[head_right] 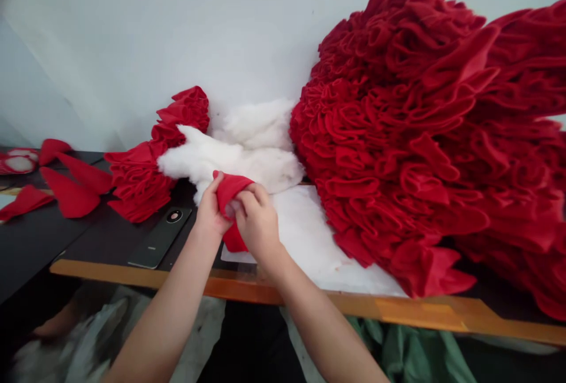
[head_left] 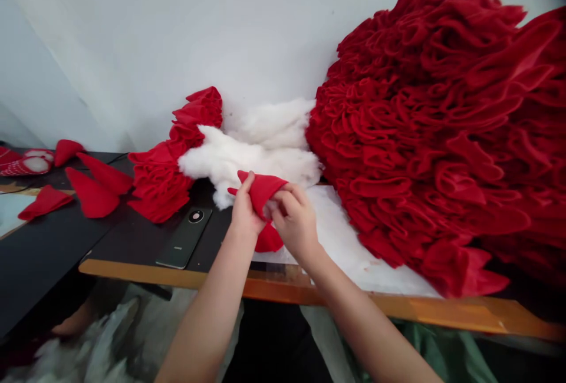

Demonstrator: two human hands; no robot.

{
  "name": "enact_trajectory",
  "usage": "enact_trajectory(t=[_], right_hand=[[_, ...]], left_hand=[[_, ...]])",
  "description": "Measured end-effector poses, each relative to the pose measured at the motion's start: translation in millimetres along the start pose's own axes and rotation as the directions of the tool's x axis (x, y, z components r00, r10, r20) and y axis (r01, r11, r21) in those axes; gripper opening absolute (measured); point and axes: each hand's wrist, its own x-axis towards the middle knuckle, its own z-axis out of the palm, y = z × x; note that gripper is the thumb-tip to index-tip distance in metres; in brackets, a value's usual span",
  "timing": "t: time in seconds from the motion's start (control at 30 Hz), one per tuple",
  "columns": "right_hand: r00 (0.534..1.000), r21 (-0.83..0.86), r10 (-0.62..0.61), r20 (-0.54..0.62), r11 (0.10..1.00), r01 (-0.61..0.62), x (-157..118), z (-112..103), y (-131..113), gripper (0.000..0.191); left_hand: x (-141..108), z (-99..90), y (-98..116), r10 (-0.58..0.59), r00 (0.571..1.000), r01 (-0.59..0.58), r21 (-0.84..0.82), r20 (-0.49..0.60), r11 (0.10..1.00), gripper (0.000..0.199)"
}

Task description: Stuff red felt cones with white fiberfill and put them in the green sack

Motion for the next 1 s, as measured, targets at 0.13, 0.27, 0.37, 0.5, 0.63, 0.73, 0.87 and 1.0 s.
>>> enact_trajectory(t=[0.13,0.27,0.37,0.5,0.63,0.73,0.87,1.0], right_hand=[[0.97,-0.259,-0.24,-0.03,0.94,0.224,-15.1,7.7,-2.8,0.021],[0.895,-0.23,-0.373,0.244,0.875,0.427,-28.2,8.5,-3.9,0.029],[0.873,-0.151,-0.389,0.293,0.883,0.444,-31.8,1.9,-5.1,0.033],[0.936,-0.07,-0.331,0.118,0.938,0.341,-37.5,-11.4,-7.4,0.035],[0.936,0.001,-0.309,0.165,0.95,0.314,-47.4,-6.7,-6.0,0.037],[0.94,0.006,-0.281,0.194,0.958,0.285,-50.1,0.4,-4.3,0.036],[0.951,-0.064,-0.285,0.119,0.954,0.294,-45.7,-1.9,-5.1,0.033],[0.907,-0.07,-0.356,0.225,0.923,0.379,-40.9,-0.5,-4.5,0.028]], left_hand=[[-11.2,-9.8,-9.1,0.008,0.999,-0.011,-0.058,-0.046,0.998,0.037],[-13.3,-23.5,-9.5,-0.013,0.997,0.008,-0.064,-0.079,0.998,0.04],[-13.3,-32.0,-7.0,-0.03,0.995,0.025,-0.055,-0.095,0.998,0.034],[-11.0,-41.3,-2.0,-0.042,0.997,0.038,-0.061,-0.068,0.997,0.033],[-8.7,-46.5,-3.2,-0.032,0.994,0.028,-0.049,-0.104,0.998,0.036],[-8.9,-48.9,-6.0,-0.072,0.994,0.069,-0.044,-0.079,0.997,0.036],[-10.0,-54.1,-6.7,-0.111,0.993,0.111,0.0,-0.044,0.994,0.041],[-13.0,-56.1,-12.4,-0.086,0.996,0.086,0.024,-0.005,0.996,0.039]])
